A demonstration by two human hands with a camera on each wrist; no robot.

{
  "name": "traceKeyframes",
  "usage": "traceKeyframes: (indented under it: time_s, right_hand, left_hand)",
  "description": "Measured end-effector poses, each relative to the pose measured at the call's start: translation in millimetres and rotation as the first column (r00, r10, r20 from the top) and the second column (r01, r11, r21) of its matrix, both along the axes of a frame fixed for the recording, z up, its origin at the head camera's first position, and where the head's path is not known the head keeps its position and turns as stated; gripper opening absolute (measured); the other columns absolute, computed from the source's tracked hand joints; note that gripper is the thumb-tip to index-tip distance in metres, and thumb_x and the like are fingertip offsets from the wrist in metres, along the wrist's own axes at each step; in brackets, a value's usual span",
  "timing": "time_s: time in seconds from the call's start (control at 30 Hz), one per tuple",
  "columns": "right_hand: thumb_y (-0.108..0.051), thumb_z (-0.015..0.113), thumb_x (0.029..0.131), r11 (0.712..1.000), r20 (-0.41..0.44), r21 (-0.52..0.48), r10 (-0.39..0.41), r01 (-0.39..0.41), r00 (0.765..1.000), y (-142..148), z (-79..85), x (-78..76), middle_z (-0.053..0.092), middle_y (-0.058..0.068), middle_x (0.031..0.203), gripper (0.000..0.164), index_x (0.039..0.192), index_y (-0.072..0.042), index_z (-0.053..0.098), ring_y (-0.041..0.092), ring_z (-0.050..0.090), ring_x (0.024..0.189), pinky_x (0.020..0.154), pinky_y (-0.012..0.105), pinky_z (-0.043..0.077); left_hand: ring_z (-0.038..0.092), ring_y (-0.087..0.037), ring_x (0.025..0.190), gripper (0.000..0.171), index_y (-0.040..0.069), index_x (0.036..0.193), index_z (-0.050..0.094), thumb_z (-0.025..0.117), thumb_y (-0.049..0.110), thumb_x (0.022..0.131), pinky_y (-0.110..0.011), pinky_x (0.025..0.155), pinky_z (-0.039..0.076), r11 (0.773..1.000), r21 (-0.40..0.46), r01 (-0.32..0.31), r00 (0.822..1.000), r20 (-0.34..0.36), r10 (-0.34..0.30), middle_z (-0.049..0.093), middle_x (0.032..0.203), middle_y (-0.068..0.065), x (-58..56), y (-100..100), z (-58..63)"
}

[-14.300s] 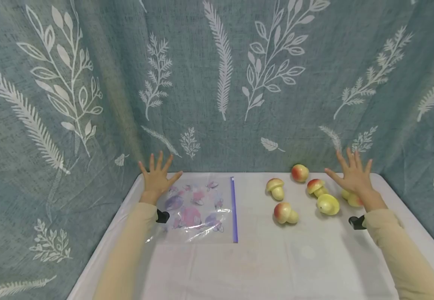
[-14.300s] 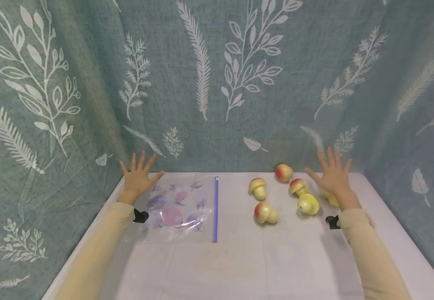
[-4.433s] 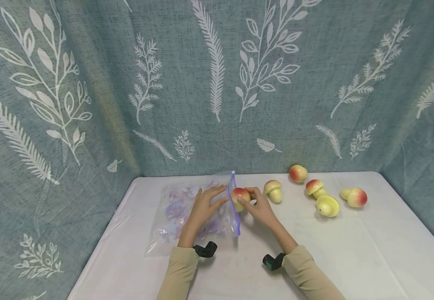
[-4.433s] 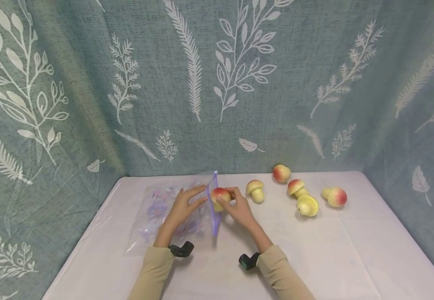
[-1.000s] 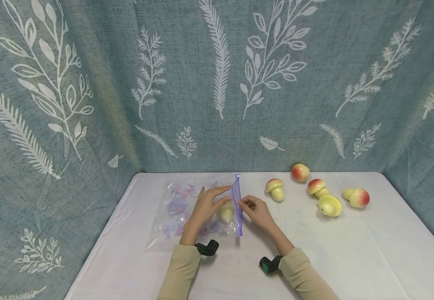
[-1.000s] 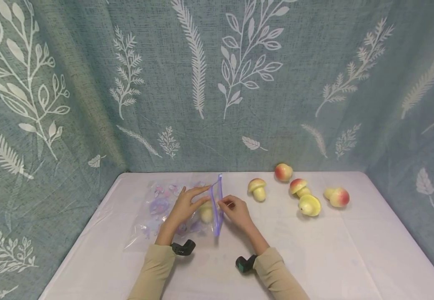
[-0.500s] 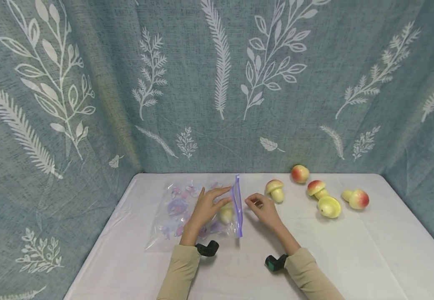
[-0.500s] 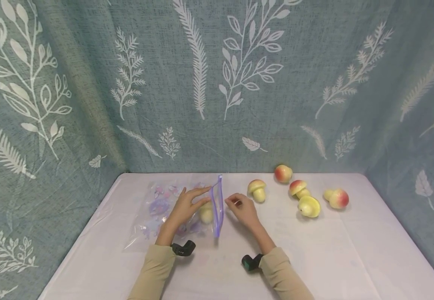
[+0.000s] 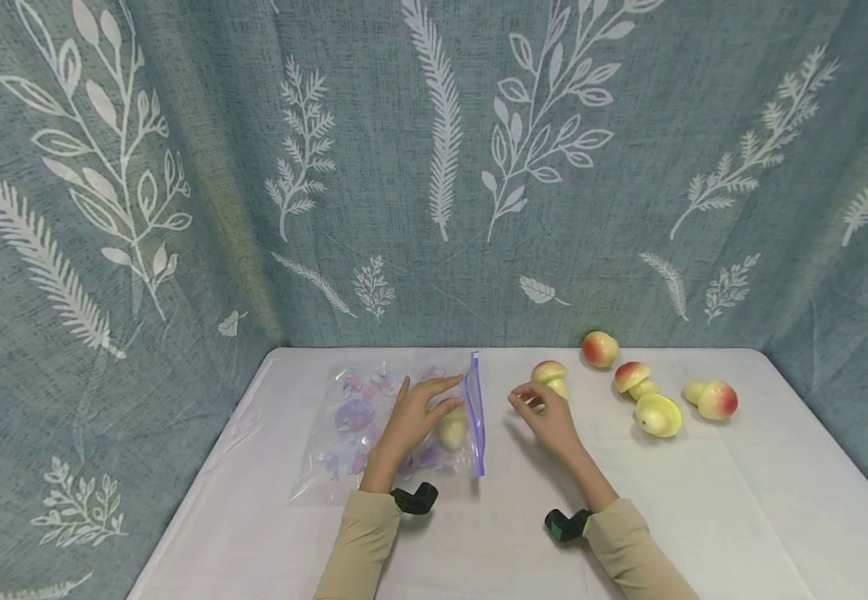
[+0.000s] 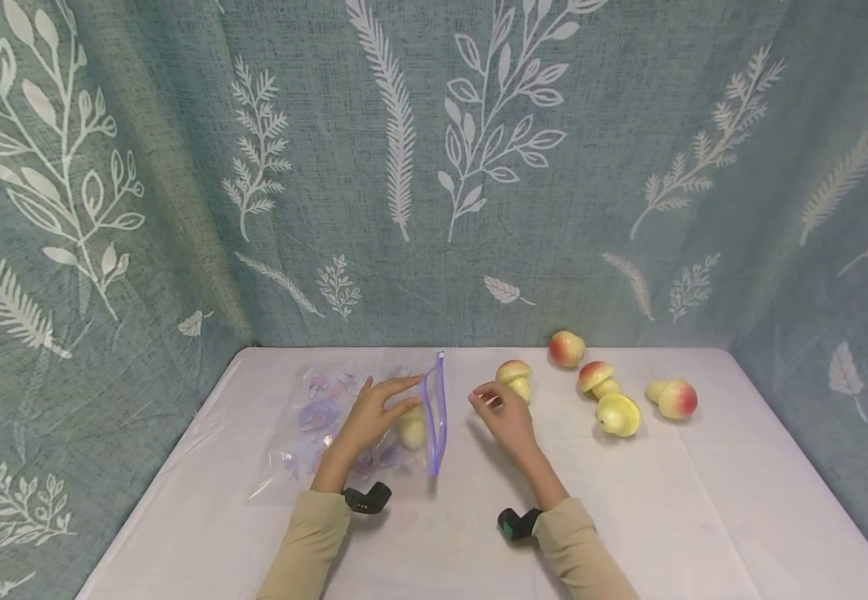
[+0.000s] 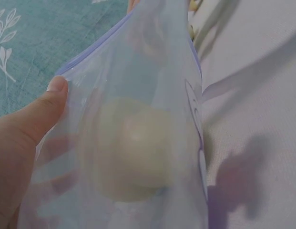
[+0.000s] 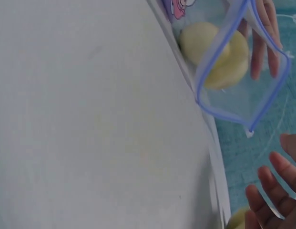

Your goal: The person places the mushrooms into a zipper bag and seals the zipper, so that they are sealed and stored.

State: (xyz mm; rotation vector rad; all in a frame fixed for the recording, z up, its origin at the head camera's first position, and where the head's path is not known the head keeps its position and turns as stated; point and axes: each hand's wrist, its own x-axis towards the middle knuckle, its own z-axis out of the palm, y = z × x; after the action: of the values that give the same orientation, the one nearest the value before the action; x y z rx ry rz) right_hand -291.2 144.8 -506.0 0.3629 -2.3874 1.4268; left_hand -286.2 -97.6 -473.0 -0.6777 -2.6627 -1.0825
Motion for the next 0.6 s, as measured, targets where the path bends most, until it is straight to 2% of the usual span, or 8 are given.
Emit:
traceKeyframes:
  time_s: [0.2, 0.33, 0.6]
  right_hand:
    - [-0.026, 0.072, 0.081, 0.997, 0.045, 0.037, -0.071, 0.070, 0.996, 11, 2.9, 0.2, 0.066, 0.006, 0.086, 0.023, 0.095, -0.008, 0.067, 0.016, 0.060, 0.077, 0.070, 0.026, 0.051]
    - [-0.031, 0.072, 0.081, 0.997, 0.058, 0.026, -0.076, 0.075, 0.995, 19, 4.2, 0.4, 0.067, 0.006, 0.092, 0.029, 0.098, -0.008, 0.066, 0.017, 0.059, 0.081, 0.072, 0.029, 0.051]
    - [-0.026, 0.074, 0.080, 0.992, 0.039, 0.022, -0.125, 0.124, 0.991, 30, 6.7, 2.8, 0.064, 0.008, 0.095, 0.028, 0.101, -0.008, 0.066, 0.020, 0.060, 0.087, 0.070, 0.025, 0.051]
  left_hand:
    - [0.048, -0.022, 0.125, 0.044, 0.022, 0.129, 0.055, 0.055, 0.042, 0.091, -0.062, 0.111, 0.006, 1.000, -0.005, 0.000, 1.000, -0.001, 0.000, 0.058, 0.129, 0.000, 0.9, 0, 0.5]
    - [0.048, -0.022, 0.125, 0.044, 0.022, 0.129, 0.056, 0.055, 0.042, 0.091, -0.062, 0.111, 0.006, 1.000, -0.002, 0.000, 1.000, -0.002, 0.000, 0.058, 0.129, 0.000, 0.9, 0, 0.8]
    - [0.049, -0.022, 0.124, 0.044, 0.022, 0.129, 0.056, 0.055, 0.043, 0.090, -0.062, 0.111, 0.006, 1.000, -0.006, -0.001, 1.000, -0.007, 0.001, 0.058, 0.128, 0.001, 0.3, 0, -0.8]
